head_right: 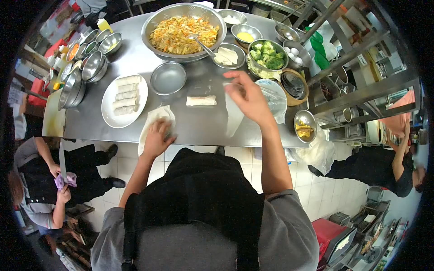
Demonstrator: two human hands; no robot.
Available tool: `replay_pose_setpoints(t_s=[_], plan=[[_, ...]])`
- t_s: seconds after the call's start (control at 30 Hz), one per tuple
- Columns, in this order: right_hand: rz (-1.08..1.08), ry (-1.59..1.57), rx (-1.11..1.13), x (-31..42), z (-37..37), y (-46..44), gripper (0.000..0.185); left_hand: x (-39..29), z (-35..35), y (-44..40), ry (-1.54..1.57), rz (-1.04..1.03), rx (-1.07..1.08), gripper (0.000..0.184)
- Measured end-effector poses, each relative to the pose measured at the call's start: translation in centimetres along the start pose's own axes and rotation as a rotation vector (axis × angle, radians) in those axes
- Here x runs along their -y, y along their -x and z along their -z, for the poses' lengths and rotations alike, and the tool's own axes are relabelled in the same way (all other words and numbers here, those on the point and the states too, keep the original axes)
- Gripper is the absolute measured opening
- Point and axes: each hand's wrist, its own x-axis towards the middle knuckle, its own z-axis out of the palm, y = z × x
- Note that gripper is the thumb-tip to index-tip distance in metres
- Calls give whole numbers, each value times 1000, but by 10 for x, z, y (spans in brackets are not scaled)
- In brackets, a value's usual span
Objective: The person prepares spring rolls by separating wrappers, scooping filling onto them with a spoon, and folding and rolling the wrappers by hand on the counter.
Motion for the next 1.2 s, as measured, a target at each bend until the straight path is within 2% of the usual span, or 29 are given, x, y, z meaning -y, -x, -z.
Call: replay_pose_setpoints(t_s=[0.07,0.13,0.17,0.23,0.27,0.37,0.47,0.5,0.6,0.7,0.8,0.87,0.97,1.03,1.1,1.2], plan=[[59,-31,101,3,-6,1,25,3,-3,-3,63,78,-28,65],[133,-13,216,-3,-11,-3,29,-18,12,-14,164,-8,-143,71],[100,-128,311,-9,-13,-5,34,-34,22,-23,213,-49,-201,73],[28,-173,467,3,-16,-8,38,-81,44,-48,505,-150,-197,80],[-7,-196,546,9,-18,-10,40,-90,45,-56,617,-163,-147,79],[43,-316,485,13,-23,-10,50,-103,44,-77,882,-111,116,69],[222,283,328,3,-4,-7,65,-86,33,-92,1064,21,180,40],[93,314,328,-14,2,-4,57,-85,41,-96,826,-16,134,18],[39,482,307,-21,7,-2,38,-105,75,-97,383,-131,24,17],[232,482,170,17,13,15,25,-105,78,-77,379,-334,-231,16],[214,421,257,-4,-5,44,29,-90,63,-48,299,-503,-241,18],[254,408,339,-39,-29,63,32,-69,33,-23,218,-523,-90,25],[162,506,492,-111,-68,93,31,-40,-17,8,83,-480,166,36],[125,414,478,-129,-70,90,30,-26,-30,16,26,-452,289,48],[32,248,446,-133,-62,77,28,-26,-29,19,9,-403,203,46],[-1,318,353,-133,-51,46,25,-24,-27,18,27,-377,133,43]])
